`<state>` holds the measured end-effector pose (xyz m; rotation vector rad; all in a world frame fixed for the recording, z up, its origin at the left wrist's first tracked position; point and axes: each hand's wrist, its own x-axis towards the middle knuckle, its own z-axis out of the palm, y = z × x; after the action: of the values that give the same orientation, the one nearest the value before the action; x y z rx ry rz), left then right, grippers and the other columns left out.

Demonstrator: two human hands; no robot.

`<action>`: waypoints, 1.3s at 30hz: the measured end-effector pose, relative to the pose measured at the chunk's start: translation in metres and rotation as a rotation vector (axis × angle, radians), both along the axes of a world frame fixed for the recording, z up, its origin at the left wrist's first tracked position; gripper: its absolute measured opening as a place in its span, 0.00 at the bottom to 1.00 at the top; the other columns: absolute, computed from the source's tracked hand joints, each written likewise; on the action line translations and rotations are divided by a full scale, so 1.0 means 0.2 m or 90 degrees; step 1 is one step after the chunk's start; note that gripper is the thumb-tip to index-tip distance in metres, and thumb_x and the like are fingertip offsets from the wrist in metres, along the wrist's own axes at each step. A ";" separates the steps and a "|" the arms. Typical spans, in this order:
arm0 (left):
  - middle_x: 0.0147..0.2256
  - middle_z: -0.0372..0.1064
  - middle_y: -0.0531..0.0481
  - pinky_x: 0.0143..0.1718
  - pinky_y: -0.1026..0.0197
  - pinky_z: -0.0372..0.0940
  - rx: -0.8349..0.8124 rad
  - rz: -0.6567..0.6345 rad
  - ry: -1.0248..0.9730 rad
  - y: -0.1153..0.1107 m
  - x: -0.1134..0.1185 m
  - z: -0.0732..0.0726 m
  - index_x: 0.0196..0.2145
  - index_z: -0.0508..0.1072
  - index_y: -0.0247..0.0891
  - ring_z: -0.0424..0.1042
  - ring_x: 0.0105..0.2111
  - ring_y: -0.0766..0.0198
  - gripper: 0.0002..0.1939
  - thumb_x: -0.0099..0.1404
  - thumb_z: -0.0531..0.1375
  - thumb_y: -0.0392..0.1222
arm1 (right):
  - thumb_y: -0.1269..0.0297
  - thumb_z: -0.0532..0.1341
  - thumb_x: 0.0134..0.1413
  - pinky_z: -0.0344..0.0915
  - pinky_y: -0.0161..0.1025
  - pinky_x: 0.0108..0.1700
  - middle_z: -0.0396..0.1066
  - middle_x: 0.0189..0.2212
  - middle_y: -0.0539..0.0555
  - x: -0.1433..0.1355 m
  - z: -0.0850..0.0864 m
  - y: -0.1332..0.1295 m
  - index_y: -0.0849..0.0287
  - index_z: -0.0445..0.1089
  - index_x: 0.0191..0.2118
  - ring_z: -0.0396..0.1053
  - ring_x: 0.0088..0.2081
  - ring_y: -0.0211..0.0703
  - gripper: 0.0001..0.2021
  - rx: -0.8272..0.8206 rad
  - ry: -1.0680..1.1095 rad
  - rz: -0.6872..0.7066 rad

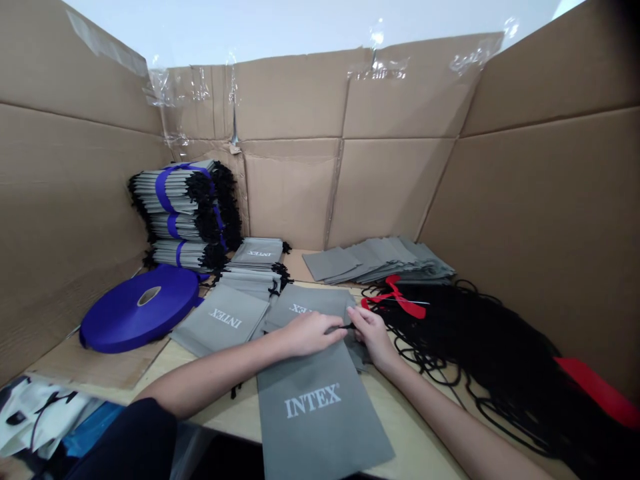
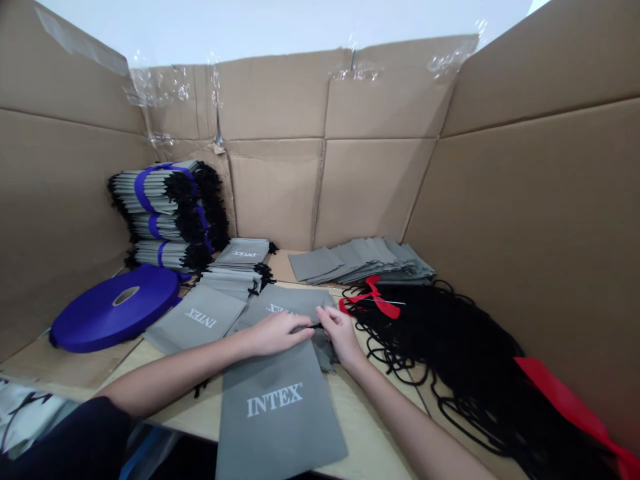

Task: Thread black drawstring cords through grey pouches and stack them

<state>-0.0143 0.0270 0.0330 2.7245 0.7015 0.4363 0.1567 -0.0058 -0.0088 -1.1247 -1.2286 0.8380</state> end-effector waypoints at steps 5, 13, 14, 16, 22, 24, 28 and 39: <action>0.35 0.72 0.51 0.30 0.65 0.58 -0.031 0.008 -0.057 0.00 -0.01 0.01 0.42 0.68 0.42 0.70 0.32 0.61 0.16 0.66 0.46 0.48 | 0.47 0.58 0.48 0.38 0.31 0.17 0.38 0.15 0.40 -0.01 0.01 -0.01 0.55 0.49 0.21 0.36 0.15 0.29 0.22 -0.012 0.017 0.032; 0.36 0.72 0.50 0.32 0.65 0.58 -0.064 0.008 -0.063 0.00 -0.01 0.02 0.40 0.70 0.40 0.70 0.35 0.60 0.13 0.65 0.49 0.45 | 0.50 0.56 0.51 0.46 0.33 0.22 0.54 0.15 0.45 0.02 0.08 -0.08 0.58 0.61 0.25 0.52 0.19 0.34 0.16 0.078 -0.432 -0.017; 0.36 0.72 0.49 0.32 0.65 0.59 -0.066 0.004 -0.059 0.00 -0.01 0.02 0.40 0.70 0.40 0.70 0.35 0.60 0.13 0.65 0.49 0.45 | 0.51 0.57 0.50 0.47 0.33 0.23 0.55 0.16 0.45 0.03 0.09 -0.08 0.58 0.62 0.25 0.53 0.20 0.34 0.15 0.079 -0.479 -0.008; 0.36 0.72 0.49 0.32 0.65 0.58 -0.063 -0.002 -0.049 0.00 -0.01 0.02 0.40 0.70 0.40 0.70 0.35 0.60 0.12 0.64 0.50 0.44 | 0.53 0.56 0.52 0.47 0.33 0.23 0.57 0.17 0.46 0.04 0.10 -0.08 0.58 0.63 0.25 0.54 0.21 0.34 0.14 0.065 -0.477 0.048; 0.31 0.69 0.52 0.34 0.66 0.58 -0.143 -0.040 -0.128 -0.03 0.00 0.05 0.34 0.68 0.38 0.67 0.32 0.64 0.07 0.63 0.53 0.42 | 0.53 0.61 0.47 0.40 0.32 0.19 0.48 0.14 0.43 -0.01 0.09 -0.08 0.60 0.61 0.21 0.43 0.17 0.30 0.16 -0.026 -0.106 0.131; 0.31 0.67 0.52 0.37 0.66 0.58 -0.266 -0.122 -0.196 -0.03 0.01 0.06 0.29 0.66 0.36 0.65 0.33 0.65 0.05 0.62 0.54 0.38 | 0.53 0.62 0.43 0.38 0.31 0.17 0.42 0.12 0.40 -0.06 0.07 -0.10 0.58 0.57 0.20 0.37 0.16 0.29 0.16 -0.079 0.081 0.151; 0.29 0.61 0.53 0.37 0.67 0.57 -0.494 -0.216 -0.292 -0.02 0.02 0.06 0.24 0.59 0.35 0.61 0.32 0.67 0.09 0.61 0.55 0.37 | 0.59 0.63 0.36 0.35 0.30 0.15 0.37 0.10 0.38 -0.16 0.06 -0.15 0.57 0.54 0.19 0.30 0.14 0.28 0.15 -0.132 0.336 0.145; 0.30 0.60 0.51 0.38 0.65 0.56 -0.639 -0.331 -0.337 -0.13 0.05 0.17 0.22 0.62 0.34 0.61 0.33 0.66 0.21 0.52 0.62 0.54 | 0.59 0.64 0.31 0.34 0.28 0.12 0.34 0.08 0.38 -0.09 0.16 -0.25 0.57 0.55 0.16 0.30 0.10 0.25 0.15 -0.083 0.371 0.307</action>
<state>-0.0037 0.0007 0.0670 1.6306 0.0058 0.4692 0.1384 -0.0560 0.0241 -0.6058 -0.9605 1.5048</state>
